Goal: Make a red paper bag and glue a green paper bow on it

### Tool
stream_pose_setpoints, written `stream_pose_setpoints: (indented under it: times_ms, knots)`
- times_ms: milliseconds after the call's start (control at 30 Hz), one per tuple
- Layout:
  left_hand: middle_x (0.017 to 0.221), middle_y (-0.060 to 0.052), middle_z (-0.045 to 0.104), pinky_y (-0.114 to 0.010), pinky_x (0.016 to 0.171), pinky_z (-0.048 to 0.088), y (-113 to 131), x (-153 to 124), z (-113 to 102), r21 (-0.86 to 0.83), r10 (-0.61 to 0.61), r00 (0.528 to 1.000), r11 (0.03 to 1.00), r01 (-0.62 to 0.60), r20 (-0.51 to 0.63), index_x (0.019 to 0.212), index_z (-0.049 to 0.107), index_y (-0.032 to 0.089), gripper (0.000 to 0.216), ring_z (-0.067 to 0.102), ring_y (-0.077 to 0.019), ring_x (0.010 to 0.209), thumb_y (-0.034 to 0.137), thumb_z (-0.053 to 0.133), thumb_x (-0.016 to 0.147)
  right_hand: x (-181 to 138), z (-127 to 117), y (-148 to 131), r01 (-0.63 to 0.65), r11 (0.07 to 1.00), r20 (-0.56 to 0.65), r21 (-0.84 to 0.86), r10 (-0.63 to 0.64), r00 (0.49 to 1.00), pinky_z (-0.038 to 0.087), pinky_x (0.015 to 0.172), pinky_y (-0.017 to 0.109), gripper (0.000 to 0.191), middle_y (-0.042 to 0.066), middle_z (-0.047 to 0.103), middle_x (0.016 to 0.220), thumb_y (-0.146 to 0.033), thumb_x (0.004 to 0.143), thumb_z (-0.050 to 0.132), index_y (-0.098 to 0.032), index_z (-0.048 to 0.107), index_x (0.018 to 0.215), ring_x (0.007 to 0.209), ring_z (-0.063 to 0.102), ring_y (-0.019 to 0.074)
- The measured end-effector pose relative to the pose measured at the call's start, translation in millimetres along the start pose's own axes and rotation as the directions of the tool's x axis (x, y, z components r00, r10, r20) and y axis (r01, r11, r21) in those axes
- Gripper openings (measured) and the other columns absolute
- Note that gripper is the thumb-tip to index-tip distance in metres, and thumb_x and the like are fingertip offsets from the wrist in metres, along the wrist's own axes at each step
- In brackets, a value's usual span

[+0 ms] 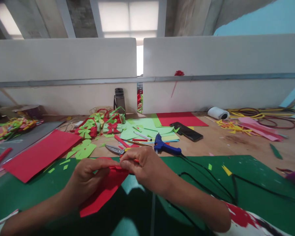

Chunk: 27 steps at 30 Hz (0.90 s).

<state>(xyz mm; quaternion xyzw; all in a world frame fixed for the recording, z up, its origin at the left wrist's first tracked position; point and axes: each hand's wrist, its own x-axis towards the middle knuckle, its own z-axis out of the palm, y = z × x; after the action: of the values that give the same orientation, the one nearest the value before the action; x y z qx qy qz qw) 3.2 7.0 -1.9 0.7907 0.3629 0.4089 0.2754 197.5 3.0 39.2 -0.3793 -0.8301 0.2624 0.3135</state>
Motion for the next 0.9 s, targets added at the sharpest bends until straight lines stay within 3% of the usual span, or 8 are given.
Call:
stream_pose_setpoints:
  times_ms: [300,600,733,900]
  knots:
    - [0.068,-0.004,0.072,-0.020,0.057,0.046,-0.5,-1.9,1.0,0.038,0.038,0.999,0.999,-0.039,0.028,0.088,0.074,0.014,0.027,0.063,-0.0132,0.058,0.020,0.048,0.086,-1.1,7.5,11.3,0.227,0.964,-0.038,-0.138,-0.234,0.971,0.042,0.061,0.024,0.010,0.003,0.066,0.069,-0.010,0.081,0.059,-0.012,0.069,0.078,0.064,0.058,0.0130]
    - [0.062,-0.001,0.070,-0.017,0.053,0.042,-2.9,-1.3,2.3,0.069,0.104,0.994,0.992,-0.106,0.034,0.089,0.075,0.018,0.023,0.059,-0.0102,0.052,0.017,0.052,0.084,-2.6,12.7,14.7,0.280,0.912,-0.012,-0.300,-0.297,0.955,0.044,0.069,0.029,0.015,0.002,0.068,0.071,-0.011,0.085,0.056,-0.016,0.067,0.077,0.069,0.059,0.0145]
    - [0.061,-0.001,0.070,-0.017,0.053,0.042,-1.9,-1.4,2.0,0.074,0.107,0.992,0.991,-0.112,0.062,0.087,0.074,0.019,0.024,0.059,-0.0105,0.052,0.020,0.050,0.086,-4.1,15.3,15.4,0.361,0.847,-0.015,-0.390,-0.398,0.917,0.041,0.070,0.032,0.022,0.004,0.065,0.068,-0.008,0.087,0.049,-0.014,0.064,0.072,0.064,0.057,0.0145]
    - [0.064,-0.001,0.070,-0.018,0.055,0.044,-3.8,0.1,3.7,0.112,0.089,0.995,0.989,-0.094,0.050,0.082,0.072,0.018,0.022,0.061,-0.0113,0.055,0.019,0.050,0.085,-7.1,18.4,15.1,0.363,0.770,-0.039,-0.525,-0.448,0.893,0.039,0.074,0.035,0.027,0.005,0.064,0.069,-0.006,0.088,0.041,-0.014,0.062,0.073,0.063,0.054,0.0149]
